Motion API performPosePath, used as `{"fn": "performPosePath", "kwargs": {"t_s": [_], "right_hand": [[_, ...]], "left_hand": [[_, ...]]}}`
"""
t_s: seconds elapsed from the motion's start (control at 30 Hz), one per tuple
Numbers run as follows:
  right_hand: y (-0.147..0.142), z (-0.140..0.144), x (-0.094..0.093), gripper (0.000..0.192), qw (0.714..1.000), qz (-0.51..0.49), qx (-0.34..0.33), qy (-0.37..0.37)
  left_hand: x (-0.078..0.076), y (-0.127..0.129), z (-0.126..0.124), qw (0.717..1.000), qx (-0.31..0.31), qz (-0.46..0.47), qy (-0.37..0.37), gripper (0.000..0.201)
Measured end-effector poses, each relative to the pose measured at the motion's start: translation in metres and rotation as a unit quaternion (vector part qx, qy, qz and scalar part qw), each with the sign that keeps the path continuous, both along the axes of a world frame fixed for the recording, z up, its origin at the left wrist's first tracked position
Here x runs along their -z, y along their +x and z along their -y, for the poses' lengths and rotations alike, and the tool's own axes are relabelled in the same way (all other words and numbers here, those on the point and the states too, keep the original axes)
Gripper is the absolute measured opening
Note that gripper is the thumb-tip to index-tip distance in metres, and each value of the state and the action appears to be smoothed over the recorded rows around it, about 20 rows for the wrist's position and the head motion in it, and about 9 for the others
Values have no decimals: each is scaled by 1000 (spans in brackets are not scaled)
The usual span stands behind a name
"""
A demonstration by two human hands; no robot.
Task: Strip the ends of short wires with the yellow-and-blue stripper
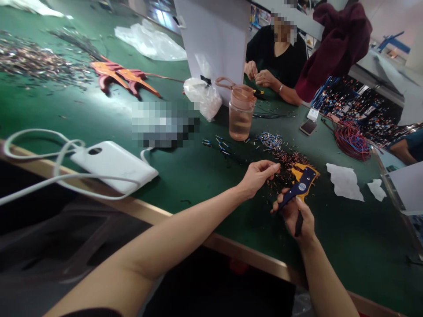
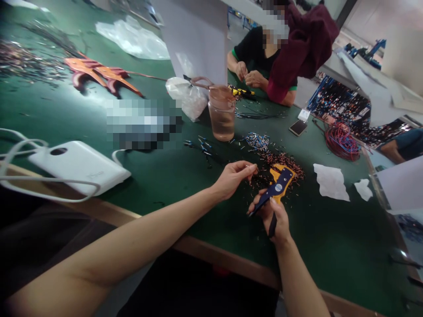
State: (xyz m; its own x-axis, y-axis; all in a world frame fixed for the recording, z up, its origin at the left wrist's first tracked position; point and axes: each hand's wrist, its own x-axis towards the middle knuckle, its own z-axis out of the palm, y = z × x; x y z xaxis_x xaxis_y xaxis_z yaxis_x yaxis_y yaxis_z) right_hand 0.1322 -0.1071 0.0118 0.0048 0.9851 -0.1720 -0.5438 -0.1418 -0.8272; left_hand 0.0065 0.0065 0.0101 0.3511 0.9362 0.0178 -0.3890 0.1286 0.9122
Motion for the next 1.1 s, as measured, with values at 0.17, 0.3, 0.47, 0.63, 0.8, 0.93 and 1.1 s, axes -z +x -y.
{"fn": "performPosePath", "kwargs": {"t_s": [0.17,0.3,0.47,0.63,0.8,0.93,1.1], "right_hand": [[-2,4,1,39,999,-2,-44,-1],[-4,7,0,44,997,2,-72,-12],[-9,9,-4,43,995,-22,-97,-4],[-11,8,-2,41,996,5,-92,9],[-10,7,1,36,997,16,-79,10],[-9,8,1,32,997,9,-74,9],[-10,7,-1,34,998,9,-58,-6]], "left_hand": [[0,0,-3,1000,-2,27,-13,32],[1,-1,-3,1000,5,22,-17,34],[-1,-1,-1,1000,13,17,-11,37],[-2,-1,1,1000,22,12,-10,38],[-2,-1,1,1000,22,9,-14,37],[-2,-1,0,1000,19,5,-13,35],[-2,-2,-2,1000,18,11,-9,36]]}}
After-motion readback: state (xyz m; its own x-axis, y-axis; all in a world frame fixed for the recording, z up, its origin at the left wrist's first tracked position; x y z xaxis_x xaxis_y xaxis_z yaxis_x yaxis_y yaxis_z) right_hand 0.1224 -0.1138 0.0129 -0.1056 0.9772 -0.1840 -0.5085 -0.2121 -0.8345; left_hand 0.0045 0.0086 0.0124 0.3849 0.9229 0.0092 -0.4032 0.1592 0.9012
